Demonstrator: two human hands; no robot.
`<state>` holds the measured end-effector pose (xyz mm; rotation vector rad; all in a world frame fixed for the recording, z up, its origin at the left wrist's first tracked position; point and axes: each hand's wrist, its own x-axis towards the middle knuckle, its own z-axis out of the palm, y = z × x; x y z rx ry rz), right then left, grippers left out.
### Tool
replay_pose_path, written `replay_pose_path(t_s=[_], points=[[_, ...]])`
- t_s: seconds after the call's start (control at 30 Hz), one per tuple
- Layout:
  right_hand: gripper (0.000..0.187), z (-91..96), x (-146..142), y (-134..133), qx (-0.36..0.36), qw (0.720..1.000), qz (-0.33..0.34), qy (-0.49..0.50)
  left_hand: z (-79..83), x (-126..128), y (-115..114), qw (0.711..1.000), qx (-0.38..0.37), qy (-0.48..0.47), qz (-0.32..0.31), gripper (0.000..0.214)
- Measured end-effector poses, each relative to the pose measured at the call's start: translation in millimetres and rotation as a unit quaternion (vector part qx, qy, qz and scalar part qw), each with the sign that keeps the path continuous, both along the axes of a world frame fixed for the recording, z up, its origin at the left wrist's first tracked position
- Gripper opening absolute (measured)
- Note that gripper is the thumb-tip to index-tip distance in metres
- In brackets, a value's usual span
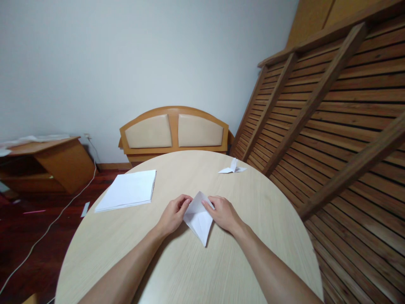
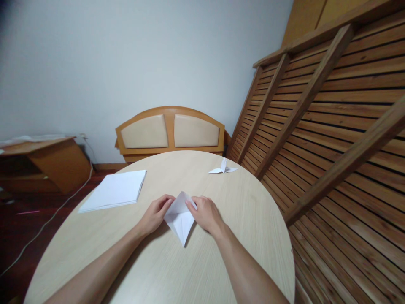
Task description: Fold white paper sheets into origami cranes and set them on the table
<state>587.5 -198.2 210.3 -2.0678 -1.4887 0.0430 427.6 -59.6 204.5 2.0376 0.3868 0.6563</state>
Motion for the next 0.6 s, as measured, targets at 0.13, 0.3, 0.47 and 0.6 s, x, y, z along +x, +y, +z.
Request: replay_pose_path(t_s=[0.13,0.3,0.47,0.6], points=[[0.04,2.3,0.3,-1.2,-0.002,1.0,-0.008,-0.001,1.8,-0.9,-0.3,1.0,0.007,0.012,-0.006,0.039],[0.038,2.2,1.0,-2.1,-0.006,1.0,-0.025,-0.013,3.3,-1.2,0.4,1.0,0.011,0.006,0.019,0.036],[0.037,1.2,0.0,-0.7,-0.014,0.999,-0.033,-0.022,2.7,-0.5,-0.1,0.999,0.016,0.026,0.013,0.034],[0.036,0.9,-0.6,0.1,-0.01,0.999,-0.024,-0.02,0.9,0.7,-1.3,0.999,0.01,0.036,0.016,0.034]])
